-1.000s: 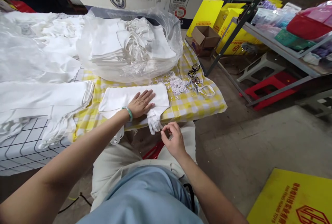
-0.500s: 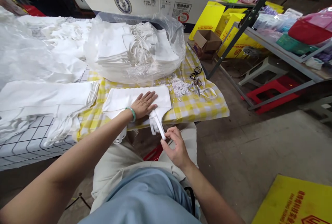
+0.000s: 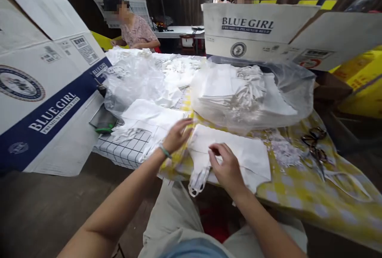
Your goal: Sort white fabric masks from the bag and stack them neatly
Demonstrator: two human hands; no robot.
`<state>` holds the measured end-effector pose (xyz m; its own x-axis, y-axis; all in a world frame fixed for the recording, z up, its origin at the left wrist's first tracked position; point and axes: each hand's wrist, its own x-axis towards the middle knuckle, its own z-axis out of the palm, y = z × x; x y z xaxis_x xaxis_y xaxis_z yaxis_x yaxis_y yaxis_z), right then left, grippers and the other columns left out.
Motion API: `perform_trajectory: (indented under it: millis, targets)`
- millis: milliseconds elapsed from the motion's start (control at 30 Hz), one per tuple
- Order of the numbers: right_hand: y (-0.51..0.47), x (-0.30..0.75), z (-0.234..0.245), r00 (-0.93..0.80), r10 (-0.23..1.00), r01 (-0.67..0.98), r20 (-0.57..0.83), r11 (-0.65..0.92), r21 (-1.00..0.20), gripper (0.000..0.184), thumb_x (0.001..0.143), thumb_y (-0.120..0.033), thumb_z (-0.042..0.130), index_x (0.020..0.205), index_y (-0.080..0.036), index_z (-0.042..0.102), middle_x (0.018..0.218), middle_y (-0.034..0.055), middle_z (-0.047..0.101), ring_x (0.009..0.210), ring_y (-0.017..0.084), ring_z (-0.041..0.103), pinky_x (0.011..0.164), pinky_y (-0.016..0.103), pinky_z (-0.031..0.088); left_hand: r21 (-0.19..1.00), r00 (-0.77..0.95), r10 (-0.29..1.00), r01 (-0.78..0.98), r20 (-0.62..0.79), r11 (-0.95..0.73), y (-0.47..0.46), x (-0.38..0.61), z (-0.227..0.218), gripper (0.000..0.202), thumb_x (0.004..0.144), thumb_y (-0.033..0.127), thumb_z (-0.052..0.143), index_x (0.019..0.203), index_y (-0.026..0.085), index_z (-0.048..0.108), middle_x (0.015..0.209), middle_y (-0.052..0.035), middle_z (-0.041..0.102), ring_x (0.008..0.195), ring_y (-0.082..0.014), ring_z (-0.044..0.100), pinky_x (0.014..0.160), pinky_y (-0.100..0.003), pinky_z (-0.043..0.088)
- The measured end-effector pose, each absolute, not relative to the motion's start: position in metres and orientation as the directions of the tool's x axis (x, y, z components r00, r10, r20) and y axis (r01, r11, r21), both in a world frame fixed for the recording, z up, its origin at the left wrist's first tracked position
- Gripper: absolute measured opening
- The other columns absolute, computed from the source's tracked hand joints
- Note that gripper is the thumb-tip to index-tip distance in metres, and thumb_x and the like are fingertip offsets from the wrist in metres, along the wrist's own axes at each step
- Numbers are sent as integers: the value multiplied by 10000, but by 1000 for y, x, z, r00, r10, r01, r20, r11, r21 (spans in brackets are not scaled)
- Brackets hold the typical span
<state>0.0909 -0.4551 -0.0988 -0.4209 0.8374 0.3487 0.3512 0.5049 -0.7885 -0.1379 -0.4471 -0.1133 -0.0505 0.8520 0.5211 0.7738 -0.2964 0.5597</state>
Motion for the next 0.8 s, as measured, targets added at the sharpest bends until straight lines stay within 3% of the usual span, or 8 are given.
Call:
perform_trajectory:
  millis: [67, 133, 233, 333, 533, 633, 733, 800]
  targets:
    - [-418, 27, -95, -501, 820, 331, 276, 476, -815, 138, 848, -314, 508, 843, -216, 604, 842, 40, 632, 766, 177, 583, 734, 314, 470, 617, -355, 808, 787, 471, -14, -455, -224, -112, 252, 855, 252, 515, 1056, 151, 629, 1166, -116, 646, 1128, -194, 579, 1029, -350, 429]
    - [-386, -29, -103, -514, 844, 426, 151, 405, -809, 131, 808, -302, 523, 760, -202, 593, 777, 28, 627, 726, 171, 571, 701, 303, 451, 636, -594, 697, 728, 402, 255, -464, -303, -111, 235, 813, 197, 511, 999, 130, 638, 1109, -139, 653, 1081, -244, 594, 986, -406, 448]
    - [-358, -86, -121, -430, 903, 639, -15, 293, -711, 172, 775, -363, 582, 762, -191, 579, 770, 32, 618, 751, 182, 563, 701, 300, 414, 626, -704, 637, 658, 315, 417, -474, -383, -111, 231, 765, 201, 543, 960, 133, 646, 1056, -166, 652, 1016, -309, 607, 949, -474, 435]
    - [-351, -109, -132, -354, 934, 749, -43, 255, -612, 279, 757, -454, 623, 853, -196, 577, 822, 39, 611, 804, 197, 556, 704, 298, 385, 602, -700, 693, 632, 173, 488, -473, -415, -116, 274, 735, 257, 597, 981, 151, 655, 1059, -148, 653, 982, -299, 608, 914, -427, 444]
    - [-361, -114, -136, -357, 930, 776, 91, 350, -525, 126, 813, -342, 577, 807, -216, 582, 885, 27, 605, 820, 181, 540, 661, 278, 338, 609, -702, 707, 599, 87, 520, -456, -430, -118, 426, 668, 301, 666, 1065, 148, 643, 892, -63, 638, 803, -201, 594, 748, -312, 467]
    - [-365, -116, -139, -426, 868, 797, 256, 494, -348, 113, 858, -310, 547, 856, -204, 587, 873, 44, 619, 796, 189, 535, 670, 295, 317, 619, -708, 699, 593, 98, 515, -452, -434, -112, 293, 676, 305, 658, 931, 160, 661, 754, -22, 607, 706, -169, 569, 660, -273, 441]
    - [-368, -119, -144, -499, 794, 794, 347, 579, -183, 128, 884, -273, 529, 962, -189, 584, 863, 52, 633, 740, 184, 527, 667, 304, 296, 546, -682, 713, 665, 165, 510, -449, -433, -110, 120, 702, 274, 619, 757, 171, 646, 713, -22, 608, 705, -173, 563, 688, -276, 427]
    - [-369, -120, -145, -527, 760, 788, 380, 604, -116, 152, 895, -250, 514, 1018, -186, 577, 881, 56, 633, 729, 180, 521, 657, 304, 286, 504, -660, 729, 700, 184, 507, -446, -430, -110, 111, 708, 267, 605, 763, 178, 644, 740, -31, 623, 733, -183, 566, 722, -280, 423]
